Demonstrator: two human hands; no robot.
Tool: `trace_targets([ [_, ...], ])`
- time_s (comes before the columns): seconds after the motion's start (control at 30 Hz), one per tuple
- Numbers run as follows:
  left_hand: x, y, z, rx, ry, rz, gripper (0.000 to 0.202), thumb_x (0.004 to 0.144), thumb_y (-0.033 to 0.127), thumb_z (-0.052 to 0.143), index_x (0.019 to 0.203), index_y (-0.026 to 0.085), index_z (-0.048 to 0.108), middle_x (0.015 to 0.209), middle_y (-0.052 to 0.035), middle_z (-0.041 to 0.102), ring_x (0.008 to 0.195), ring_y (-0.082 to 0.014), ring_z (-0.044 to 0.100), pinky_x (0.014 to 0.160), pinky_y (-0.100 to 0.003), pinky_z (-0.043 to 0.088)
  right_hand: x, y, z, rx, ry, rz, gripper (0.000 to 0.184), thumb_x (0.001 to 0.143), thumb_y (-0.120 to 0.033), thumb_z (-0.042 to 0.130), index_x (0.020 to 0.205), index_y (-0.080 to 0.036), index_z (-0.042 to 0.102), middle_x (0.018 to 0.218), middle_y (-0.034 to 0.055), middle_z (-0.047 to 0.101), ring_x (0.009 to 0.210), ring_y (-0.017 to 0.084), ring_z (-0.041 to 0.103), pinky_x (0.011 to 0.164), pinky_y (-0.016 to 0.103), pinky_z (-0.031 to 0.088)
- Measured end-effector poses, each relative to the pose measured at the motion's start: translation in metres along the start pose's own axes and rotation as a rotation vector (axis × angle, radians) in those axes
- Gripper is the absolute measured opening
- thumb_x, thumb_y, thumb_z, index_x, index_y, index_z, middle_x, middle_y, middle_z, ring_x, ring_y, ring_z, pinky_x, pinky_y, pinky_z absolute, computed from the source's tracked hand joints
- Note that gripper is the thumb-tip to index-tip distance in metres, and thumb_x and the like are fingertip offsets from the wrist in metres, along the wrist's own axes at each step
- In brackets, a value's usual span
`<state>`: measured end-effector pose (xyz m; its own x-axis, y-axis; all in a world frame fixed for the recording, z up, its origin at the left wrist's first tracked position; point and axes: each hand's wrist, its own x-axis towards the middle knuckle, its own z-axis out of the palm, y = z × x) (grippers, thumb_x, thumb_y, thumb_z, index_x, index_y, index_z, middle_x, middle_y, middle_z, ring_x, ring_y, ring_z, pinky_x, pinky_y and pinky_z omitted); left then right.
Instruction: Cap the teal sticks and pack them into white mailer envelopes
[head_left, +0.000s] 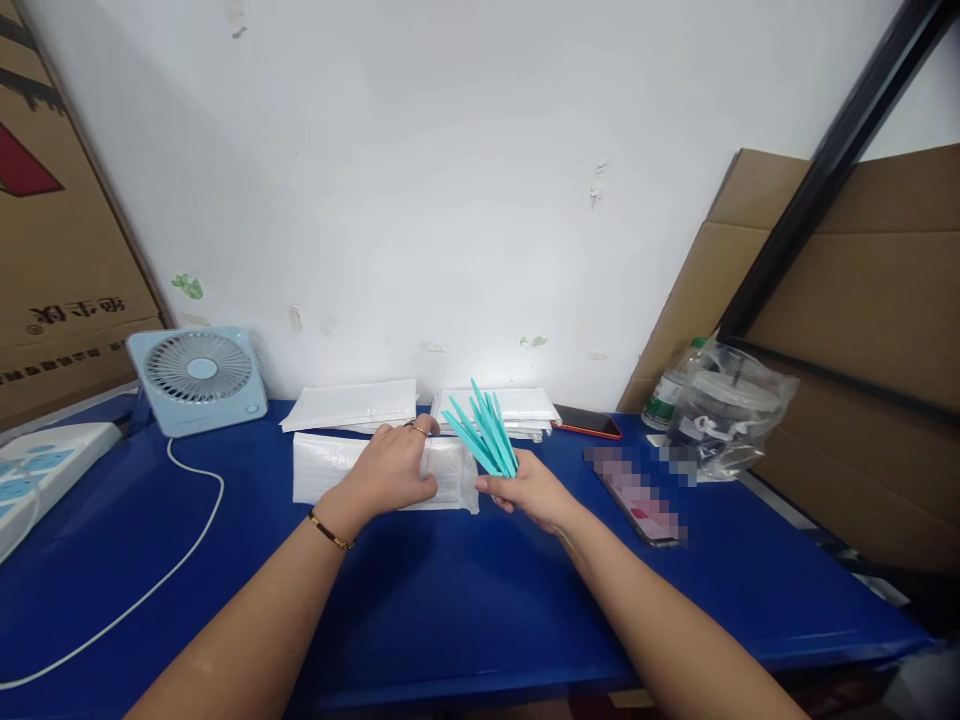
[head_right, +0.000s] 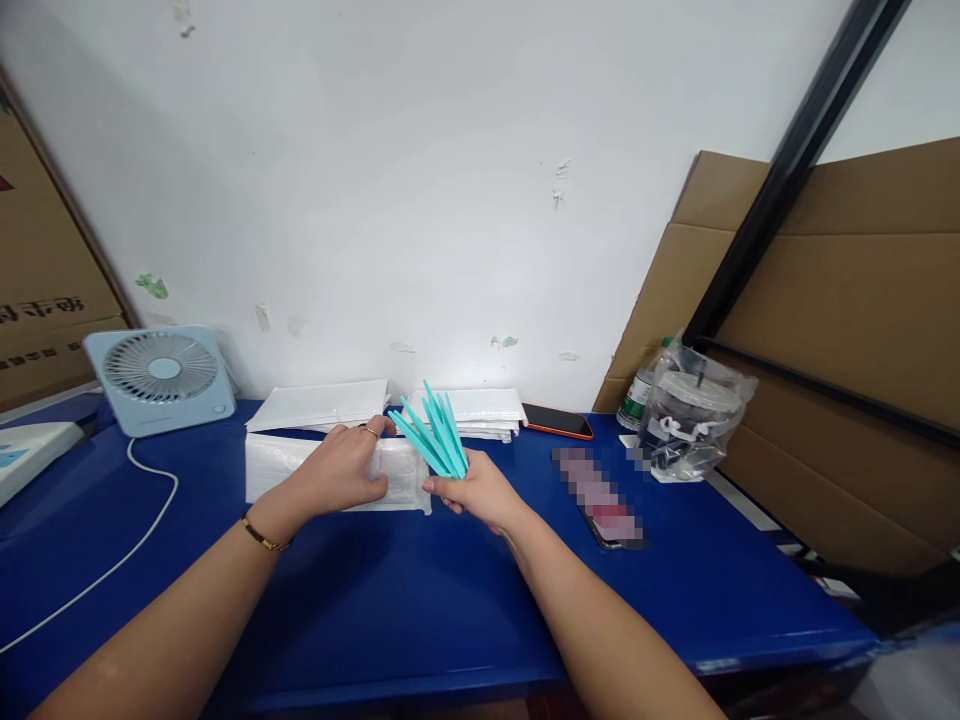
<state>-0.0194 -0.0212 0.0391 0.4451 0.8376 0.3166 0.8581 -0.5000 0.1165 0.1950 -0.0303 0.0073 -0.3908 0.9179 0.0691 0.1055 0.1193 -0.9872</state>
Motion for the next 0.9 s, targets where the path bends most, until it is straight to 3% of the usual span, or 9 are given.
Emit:
trace_targets([
  [0.1,0.000,-0.001,-0.001,-0.044,-0.030,-0.006,0.047,0.067,0.032,0.054,0.111,0.018,0.044,0.081,-0.0026,0.062,0.080,-0.0243,0.061,0.080,-0.036,0.036,0.004,0.004,0.003,-0.073,0.082,0.000,0.029,0.066,-0.036,0.069,0.068,-0.017,0.048,0.047,-0.0053,0.048,0.039,0.007,0.041,0.039,0.021,0.030],
  [0.17,-0.001,0.000,0.000,-0.064,-0.025,0.013,0.056,0.065,0.039,0.058,0.116,0.019,0.042,0.090,-0.0039,0.062,0.086,-0.0250,0.060,0.084,-0.037,0.035,0.007,0.006,0.002,-0.048,0.113,0.032,0.028,0.066,-0.035,0.068,0.065,-0.017,0.047,0.046,-0.0052,0.047,0.038,0.007,0.040,0.038,0.021,0.029],
  [0.27,-0.003,0.002,0.003,0.004,0.014,0.072,0.096,0.050,0.053,0.070,0.132,0.022,0.031,0.116,-0.0101,0.054,0.111,-0.0303,0.049,0.096,-0.041,0.028,0.009,0.008,-0.003,0.138,0.132,0.113,0.027,0.063,-0.031,0.070,0.063,-0.016,0.047,0.047,-0.0049,0.046,0.040,0.007,0.040,0.038,0.020,0.028],
  [0.37,-0.003,0.003,0.009,0.115,0.002,0.127,0.121,0.041,0.050,0.076,0.142,0.025,0.014,0.126,-0.0114,0.048,0.121,-0.0314,0.040,0.104,-0.045,0.017,0.008,0.008,-0.010,0.311,0.133,0.194,0.028,0.060,-0.028,0.072,0.065,-0.016,0.048,0.050,-0.0046,0.046,0.042,0.006,0.039,0.039,0.019,0.027],
  [0.5,0.000,0.002,0.016,0.149,0.038,0.102,0.097,0.057,0.024,0.066,0.142,0.022,0.018,0.117,-0.0111,0.055,0.116,-0.0271,0.046,0.104,-0.042,0.019,0.006,0.005,-0.016,0.317,0.131,0.190,0.028,0.060,-0.028,0.073,0.066,-0.015,0.049,0.051,-0.0040,0.046,0.043,0.006,0.039,0.039,0.019,0.027],
  [0.63,0.003,-0.010,0.014,0.100,0.023,0.020,0.062,0.062,0.016,0.054,0.123,0.023,0.045,0.106,-0.0081,0.061,0.103,-0.0254,0.054,0.094,-0.040,0.032,0.003,-0.002,-0.028,0.013,0.205,0.014,0.025,0.067,-0.034,0.068,0.079,-0.014,0.058,0.053,-0.0029,0.048,0.045,0.008,0.042,0.041,0.021,0.031],
  [0.7,0.003,-0.016,0.011,0.072,-0.007,-0.014,0.051,0.061,0.016,0.053,0.112,0.024,0.051,0.103,-0.0058,0.062,0.098,-0.0249,0.057,0.089,-0.038,0.035,0.001,-0.005,-0.037,-0.207,0.210,-0.087,0.025,0.071,-0.035,0.064,0.083,-0.014,0.061,0.058,-0.0009,0.053,0.050,0.011,0.047,0.047,0.023,0.037],
  [0.8,0.003,-0.020,0.006,0.012,-0.013,-0.014,0.052,0.059,0.017,0.053,0.110,0.024,0.051,0.104,-0.0041,0.062,0.095,-0.0238,0.058,0.088,-0.037,0.037,-0.004,-0.009,-0.045,-0.518,0.166,-0.230,0.019,0.073,-0.030,0.062,0.085,-0.015,0.065,0.075,0.0031,0.064,0.069,0.017,0.057,0.063,0.027,0.043],
  [0.9,0.002,-0.018,0.001,-0.060,0.010,0.004,0.056,0.059,0.019,0.054,0.115,0.023,0.047,0.106,-0.0034,0.062,0.095,-0.0231,0.058,0.088,-0.035,0.038,-0.008,-0.012,-0.047,-0.670,0.085,-0.276,0.023,0.075,-0.024,0.057,0.095,-0.018,0.065,0.089,0.0040,0.067,0.081,0.020,0.059,0.070,0.028,0.043],
])
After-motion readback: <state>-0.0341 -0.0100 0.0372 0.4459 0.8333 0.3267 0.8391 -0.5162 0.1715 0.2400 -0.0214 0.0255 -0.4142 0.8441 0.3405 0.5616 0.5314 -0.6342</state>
